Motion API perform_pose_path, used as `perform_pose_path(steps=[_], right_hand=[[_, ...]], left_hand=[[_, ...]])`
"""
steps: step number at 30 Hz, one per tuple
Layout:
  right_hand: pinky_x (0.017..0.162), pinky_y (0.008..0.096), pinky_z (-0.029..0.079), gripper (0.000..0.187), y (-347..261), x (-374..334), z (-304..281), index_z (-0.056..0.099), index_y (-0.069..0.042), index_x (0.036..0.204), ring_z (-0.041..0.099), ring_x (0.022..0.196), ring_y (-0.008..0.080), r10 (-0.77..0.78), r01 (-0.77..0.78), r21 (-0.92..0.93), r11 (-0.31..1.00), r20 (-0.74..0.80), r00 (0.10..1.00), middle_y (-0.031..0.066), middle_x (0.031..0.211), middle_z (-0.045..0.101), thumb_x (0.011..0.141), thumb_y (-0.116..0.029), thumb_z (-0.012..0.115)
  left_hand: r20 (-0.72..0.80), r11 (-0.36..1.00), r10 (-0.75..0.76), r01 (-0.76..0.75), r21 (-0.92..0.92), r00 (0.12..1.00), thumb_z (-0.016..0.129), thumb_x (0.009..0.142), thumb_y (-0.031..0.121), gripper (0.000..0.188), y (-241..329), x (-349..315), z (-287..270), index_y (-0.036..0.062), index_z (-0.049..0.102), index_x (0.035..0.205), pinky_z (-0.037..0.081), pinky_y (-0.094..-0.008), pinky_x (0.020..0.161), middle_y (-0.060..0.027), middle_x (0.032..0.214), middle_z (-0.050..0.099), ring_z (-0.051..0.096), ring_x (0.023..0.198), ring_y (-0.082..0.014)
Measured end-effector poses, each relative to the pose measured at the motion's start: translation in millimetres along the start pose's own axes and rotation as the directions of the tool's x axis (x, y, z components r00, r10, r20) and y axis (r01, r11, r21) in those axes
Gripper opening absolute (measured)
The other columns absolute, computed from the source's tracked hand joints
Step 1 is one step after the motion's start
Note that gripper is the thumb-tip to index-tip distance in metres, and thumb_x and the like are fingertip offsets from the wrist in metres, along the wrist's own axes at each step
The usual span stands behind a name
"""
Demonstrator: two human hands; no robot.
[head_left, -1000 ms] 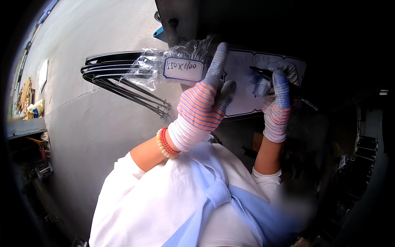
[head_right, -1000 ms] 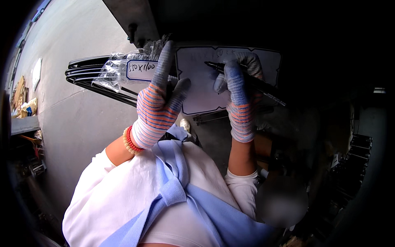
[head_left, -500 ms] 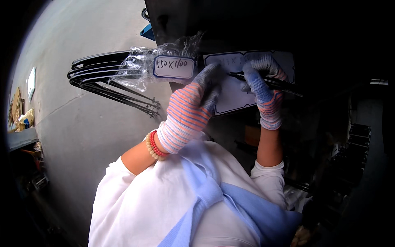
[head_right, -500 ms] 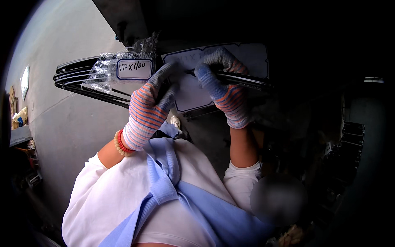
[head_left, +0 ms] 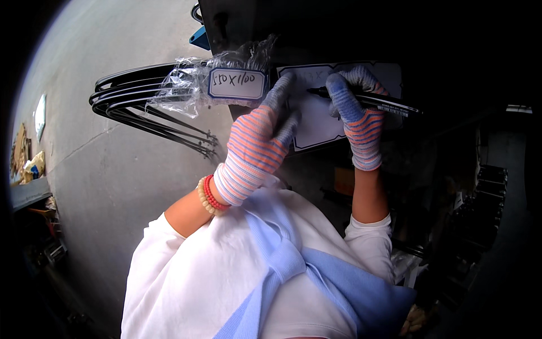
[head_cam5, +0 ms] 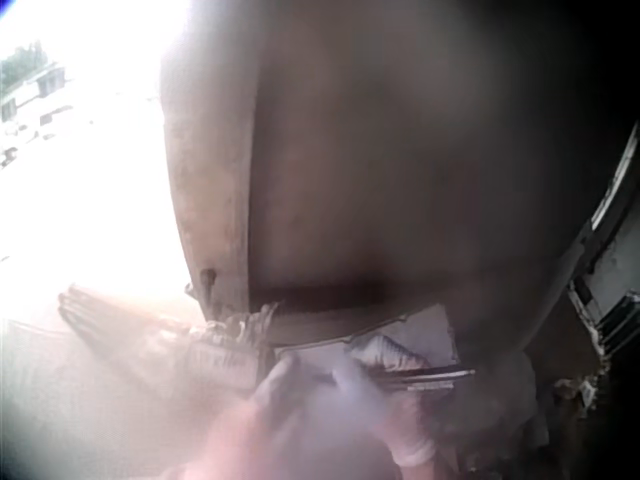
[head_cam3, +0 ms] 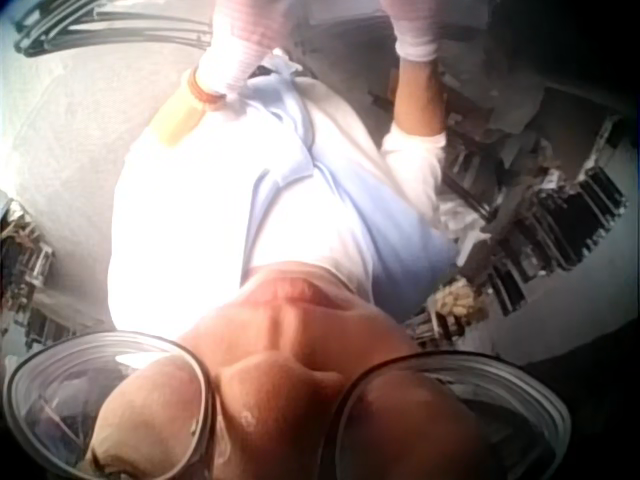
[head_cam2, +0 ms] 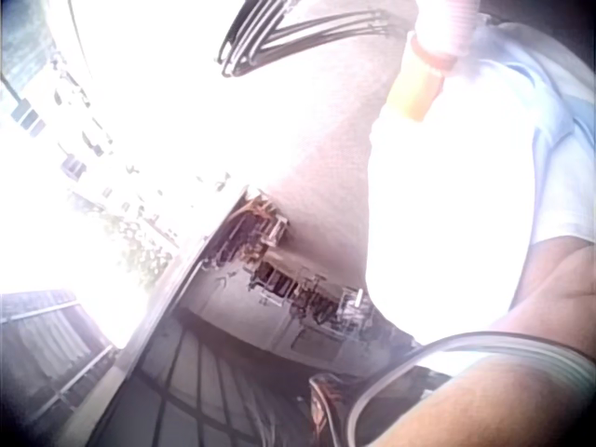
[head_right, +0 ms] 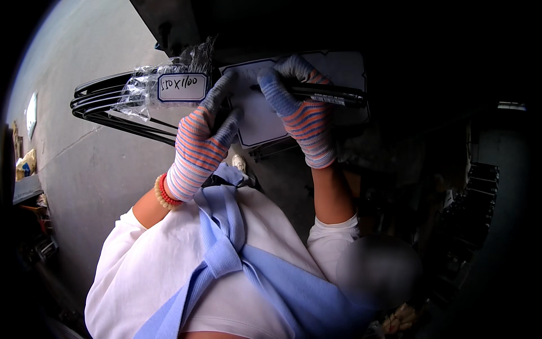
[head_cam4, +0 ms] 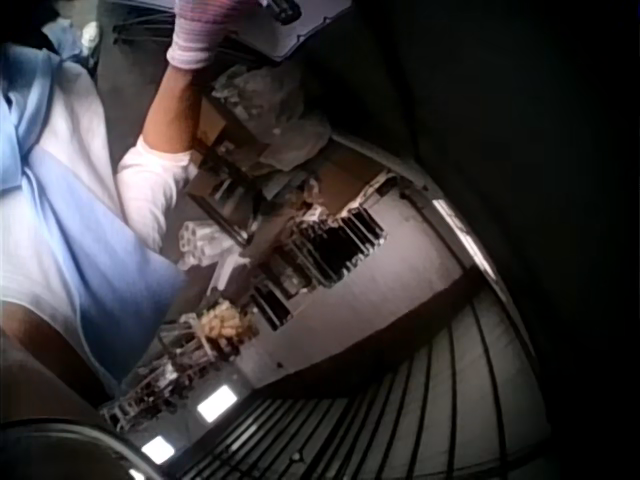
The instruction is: The person writes on paper templates with a black marker and affixes them to bundles of black metal frames. This process is repeated for multiple bundles in a warehouse setting.
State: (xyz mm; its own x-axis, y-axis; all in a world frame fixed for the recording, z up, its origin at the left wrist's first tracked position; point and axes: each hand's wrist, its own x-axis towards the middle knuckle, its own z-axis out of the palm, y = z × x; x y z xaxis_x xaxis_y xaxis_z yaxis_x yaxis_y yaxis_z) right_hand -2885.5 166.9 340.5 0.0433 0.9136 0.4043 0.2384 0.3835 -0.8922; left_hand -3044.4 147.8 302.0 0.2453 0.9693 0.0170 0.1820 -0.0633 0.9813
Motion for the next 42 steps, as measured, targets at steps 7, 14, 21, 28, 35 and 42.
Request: perform_pose_path(steps=[7, 14, 21, 28, 35, 42], right_hand=[[0.046, 0.0167, 0.036, 0.016, 3, -2, 1, 0.056, -0.005, 0.067, 0.043, 0.044, 0.0029, -0.003, 0.002, -0.023, 1.000, -0.041, 0.999, -0.0020, 0.051, 0.050, 0.076, -0.016, 0.063], [0.045, 0.0161, 0.035, 0.016, 8, -2, -3, 0.057, -0.005, 0.068, 0.043, 0.043, 0.0023, -0.013, 0.010, -0.100, 0.995, -0.036, 0.999, -0.0021, 0.053, 0.051, 0.075, -0.017, 0.064], [0.045, 0.0158, 0.035, 0.015, 10, -1, -4, 0.057, -0.005, 0.068, 0.043, 0.043, 0.0021, -0.033, 0.029, -0.128, 0.991, -0.029, 0.999, -0.0021, 0.053, 0.052, 0.074, -0.017, 0.065], [0.042, 0.0161, 0.034, 0.014, 9, -1, -5, 0.057, -0.005, 0.068, 0.043, 0.041, 0.0029, -0.027, 0.027, -0.027, 0.999, -0.012, 1.000, -0.0020, 0.052, 0.051, 0.074, -0.015, 0.064], [0.056, 0.0205, 0.043, 0.007, 10, -3, -13, 0.058, -0.005, 0.074, 0.050, 0.057, 0.0062, 0.075, -0.076, -0.056, 0.996, -0.017, 0.997, -0.0013, 0.064, 0.055, 0.072, -0.009, 0.063], [0.059, 0.0196, 0.044, 0.008, 11, -4, -24, 0.060, -0.004, 0.077, 0.054, 0.061, 0.0072, -0.008, 0.000, -0.100, 0.995, -0.078, 0.997, 0.0006, 0.068, 0.058, 0.073, -0.010, 0.062]], left_hand=[[-0.022, 0.998, -0.015, 0.016, 0.059, 1.000, 0.053, 0.078, 0.000, 0.049, 12, -1, -1, 0.0024, 0.038, 0.124, 0.038, -0.0199, 0.079, -0.0052, 0.102, 0.055, 0.044, 0.090, -0.0059], [-0.016, 0.998, 0.057, -0.056, 0.032, 0.998, 0.053, 0.078, 0.000, 0.049, 11, -1, -2, 0.0030, 0.038, 0.124, 0.039, -0.0201, 0.077, -0.0053, 0.098, 0.057, 0.044, 0.087, -0.0054], [-0.002, 0.990, 0.006, -0.006, 0.138, 1.000, 0.053, 0.079, 0.002, 0.050, 16, -2, -4, 0.0064, 0.037, 0.126, 0.040, -0.0204, 0.075, -0.0056, 0.095, 0.058, 0.044, 0.083, -0.0057], [-0.021, 0.992, 0.071, -0.069, 0.105, 0.997, 0.053, 0.078, 0.002, 0.050, 10, -1, -2, 0.0071, 0.038, 0.126, 0.040, -0.0199, 0.073, -0.0050, 0.094, 0.058, 0.044, 0.082, -0.0052], [0.006, 0.987, -0.027, 0.026, 0.158, 1.000, 0.053, 0.078, 0.002, 0.050, 17, -3, -4, 0.0076, 0.038, 0.126, 0.040, -0.0189, 0.073, -0.0051, 0.095, 0.058, 0.043, 0.081, -0.0050], [-0.010, 0.996, 0.037, -0.036, 0.077, 0.999, 0.052, 0.078, 0.001, 0.052, 12, -3, -1, 0.0077, 0.036, 0.127, 0.039, -0.0192, 0.074, -0.0066, 0.096, 0.058, 0.043, 0.082, -0.0049]])
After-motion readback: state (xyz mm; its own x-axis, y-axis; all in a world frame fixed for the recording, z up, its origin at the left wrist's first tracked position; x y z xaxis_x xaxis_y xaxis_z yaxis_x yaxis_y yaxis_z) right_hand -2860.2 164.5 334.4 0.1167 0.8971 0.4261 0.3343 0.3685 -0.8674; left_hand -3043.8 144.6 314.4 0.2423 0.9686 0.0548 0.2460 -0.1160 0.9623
